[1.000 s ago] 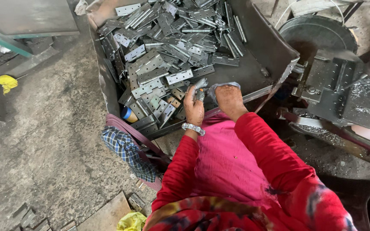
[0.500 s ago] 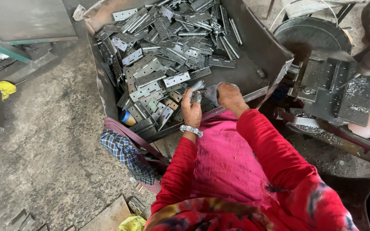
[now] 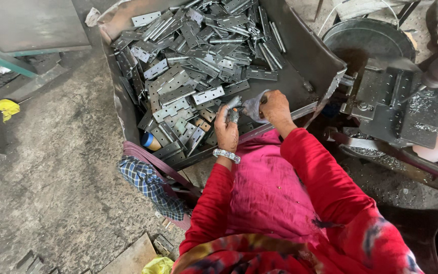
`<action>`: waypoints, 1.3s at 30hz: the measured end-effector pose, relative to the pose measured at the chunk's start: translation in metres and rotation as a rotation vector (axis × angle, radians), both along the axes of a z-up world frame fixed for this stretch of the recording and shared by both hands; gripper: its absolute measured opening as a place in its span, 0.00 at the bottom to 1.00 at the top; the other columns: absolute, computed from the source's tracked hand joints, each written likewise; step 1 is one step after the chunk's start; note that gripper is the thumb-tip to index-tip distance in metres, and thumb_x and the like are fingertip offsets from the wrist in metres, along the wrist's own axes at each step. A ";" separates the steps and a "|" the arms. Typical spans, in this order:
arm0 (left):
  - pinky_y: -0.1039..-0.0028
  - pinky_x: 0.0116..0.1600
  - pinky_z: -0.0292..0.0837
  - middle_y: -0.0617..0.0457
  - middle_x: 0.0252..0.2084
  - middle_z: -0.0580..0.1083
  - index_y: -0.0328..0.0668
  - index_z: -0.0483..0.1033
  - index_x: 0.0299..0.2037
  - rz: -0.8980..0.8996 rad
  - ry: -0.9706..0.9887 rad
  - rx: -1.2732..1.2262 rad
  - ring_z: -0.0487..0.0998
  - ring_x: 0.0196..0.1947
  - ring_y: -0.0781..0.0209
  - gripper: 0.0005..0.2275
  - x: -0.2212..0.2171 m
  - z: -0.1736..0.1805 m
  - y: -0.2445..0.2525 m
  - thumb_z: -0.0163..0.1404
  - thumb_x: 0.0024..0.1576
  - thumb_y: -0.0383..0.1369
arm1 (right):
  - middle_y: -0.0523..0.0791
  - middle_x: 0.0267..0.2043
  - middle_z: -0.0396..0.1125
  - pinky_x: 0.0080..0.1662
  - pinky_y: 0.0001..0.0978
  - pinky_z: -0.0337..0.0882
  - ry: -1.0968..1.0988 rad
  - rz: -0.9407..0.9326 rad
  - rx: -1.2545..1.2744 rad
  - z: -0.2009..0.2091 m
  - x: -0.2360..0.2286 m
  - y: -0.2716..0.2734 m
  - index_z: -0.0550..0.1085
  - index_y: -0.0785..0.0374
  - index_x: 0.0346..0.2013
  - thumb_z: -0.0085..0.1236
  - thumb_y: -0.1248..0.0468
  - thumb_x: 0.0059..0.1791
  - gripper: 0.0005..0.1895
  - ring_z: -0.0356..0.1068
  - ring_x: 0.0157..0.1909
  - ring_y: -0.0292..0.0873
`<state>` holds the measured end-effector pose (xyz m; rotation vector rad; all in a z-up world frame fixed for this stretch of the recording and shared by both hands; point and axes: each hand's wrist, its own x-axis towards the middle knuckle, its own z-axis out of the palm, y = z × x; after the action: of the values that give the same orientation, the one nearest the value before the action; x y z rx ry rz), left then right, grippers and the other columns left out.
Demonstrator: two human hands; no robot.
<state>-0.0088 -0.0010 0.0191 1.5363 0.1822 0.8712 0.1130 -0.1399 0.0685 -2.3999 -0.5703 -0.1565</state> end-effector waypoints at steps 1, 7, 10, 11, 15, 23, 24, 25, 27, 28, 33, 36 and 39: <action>0.76 0.51 0.70 0.48 0.52 0.74 0.27 0.73 0.57 -0.002 -0.019 0.008 0.74 0.47 0.61 0.18 0.000 -0.001 0.001 0.45 0.55 0.18 | 0.57 0.35 0.75 0.46 0.44 0.75 -0.005 -0.002 0.014 0.004 -0.002 -0.001 0.82 0.66 0.36 0.68 0.67 0.39 0.11 0.76 0.40 0.58; 0.78 0.53 0.70 0.49 0.54 0.73 0.27 0.71 0.58 -0.033 -0.096 -0.022 0.74 0.50 0.63 0.21 0.005 -0.016 0.005 0.41 0.52 0.17 | 0.50 0.32 0.75 0.30 0.35 0.75 0.677 0.062 0.732 0.025 -0.024 -0.019 0.79 0.71 0.42 0.60 0.75 0.48 0.09 0.74 0.28 0.44; 0.79 0.52 0.71 0.48 0.53 0.73 0.27 0.72 0.58 -0.038 -0.066 -0.061 0.74 0.49 0.63 0.20 0.007 -0.016 0.003 0.42 0.54 0.17 | 0.51 0.37 0.75 0.35 0.33 0.79 0.773 0.092 0.983 0.029 -0.042 -0.040 0.77 0.72 0.46 0.57 0.73 0.52 0.09 0.76 0.34 0.43; 0.78 0.53 0.71 0.47 0.53 0.73 0.27 0.73 0.59 -0.036 -0.058 -0.064 0.74 0.49 0.62 0.19 0.007 -0.011 0.002 0.43 0.56 0.17 | 0.51 0.38 0.75 0.36 0.32 0.79 0.798 0.089 1.046 0.028 -0.049 -0.048 0.77 0.72 0.48 0.55 0.73 0.53 0.10 0.76 0.35 0.42; 0.73 0.62 0.71 0.47 0.60 0.70 0.33 0.70 0.63 -0.194 -0.196 -0.138 0.74 0.58 0.60 0.19 -0.006 0.022 -0.007 0.53 0.61 0.25 | 0.51 0.40 0.73 0.38 0.32 0.79 0.883 -0.002 1.225 0.003 -0.092 -0.086 0.73 0.73 0.53 0.49 0.72 0.55 0.12 0.74 0.36 0.42; 0.51 0.59 0.67 0.48 0.61 0.75 0.46 0.75 0.54 0.078 0.168 1.034 0.75 0.59 0.40 0.24 -0.013 0.056 -0.027 0.61 0.44 0.31 | 0.53 0.40 0.75 0.35 0.29 0.70 1.107 -0.235 1.251 -0.079 -0.183 -0.140 0.73 0.73 0.52 0.44 0.68 0.57 0.14 0.78 0.40 0.49; 0.54 0.60 0.69 0.45 0.59 0.76 0.46 0.76 0.54 0.089 0.260 0.874 0.76 0.58 0.40 0.21 -0.002 0.053 -0.025 0.59 0.49 0.32 | 0.53 0.40 0.74 0.39 0.33 0.73 1.115 -0.224 1.290 -0.085 -0.192 -0.143 0.73 0.74 0.52 0.45 0.68 0.56 0.13 0.77 0.40 0.49; 0.56 0.60 0.71 0.43 0.57 0.77 0.46 0.77 0.55 0.096 0.355 0.712 0.77 0.58 0.41 0.17 0.010 0.049 -0.022 0.57 0.53 0.32 | 0.53 0.40 0.74 0.42 0.36 0.76 1.128 -0.215 1.327 -0.089 -0.202 -0.146 0.73 0.74 0.51 0.46 0.69 0.56 0.13 0.76 0.40 0.49; 0.58 0.62 0.72 0.37 0.54 0.79 0.41 0.76 0.56 0.172 0.365 0.452 0.78 0.56 0.38 0.15 0.035 0.039 -0.013 0.56 0.60 0.32 | 0.53 0.41 0.74 0.46 0.41 0.80 1.138 -0.199 1.369 -0.095 -0.216 -0.148 0.73 0.75 0.50 0.46 0.69 0.56 0.12 0.76 0.41 0.50; 0.58 0.62 0.71 0.34 0.53 0.78 0.38 0.75 0.57 0.242 0.281 0.355 0.77 0.56 0.36 0.15 0.047 0.036 -0.008 0.57 0.61 0.32 | 0.53 0.41 0.74 0.47 0.41 0.80 1.136 -0.191 1.373 -0.097 -0.223 -0.150 0.74 0.75 0.49 0.45 0.69 0.56 0.13 0.76 0.42 0.49; 0.55 0.65 0.64 0.28 0.58 0.71 0.30 0.64 0.62 0.151 0.225 0.497 0.70 0.60 0.31 0.27 0.059 0.038 -0.003 0.59 0.52 0.28 | 0.53 0.45 0.75 0.51 0.44 0.77 1.221 -0.185 1.427 -0.101 -0.245 -0.144 0.74 0.75 0.49 0.44 0.70 0.55 0.13 0.76 0.46 0.49; 0.50 0.70 0.58 0.27 0.66 0.63 0.31 0.62 0.66 0.216 0.049 0.492 0.61 0.68 0.30 0.28 0.018 0.048 -0.023 0.60 0.56 0.29 | 0.53 0.46 0.74 0.53 0.46 0.77 1.194 -0.138 1.430 -0.103 -0.262 -0.144 0.74 0.73 0.50 0.45 0.69 0.55 0.13 0.75 0.48 0.49; 0.45 0.78 0.49 0.29 0.76 0.53 0.37 0.61 0.70 0.363 -0.072 0.577 0.51 0.77 0.30 0.28 -0.037 0.052 -0.034 0.56 0.61 0.34 | 0.53 0.49 0.73 0.56 0.49 0.75 1.192 -0.083 1.443 -0.088 -0.272 -0.141 0.73 0.73 0.51 0.46 0.68 0.53 0.14 0.74 0.50 0.51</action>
<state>-0.0455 -0.0352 0.0716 2.0381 0.1679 1.3457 -0.1593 -0.2807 -0.0197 -0.7888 0.2286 0.6009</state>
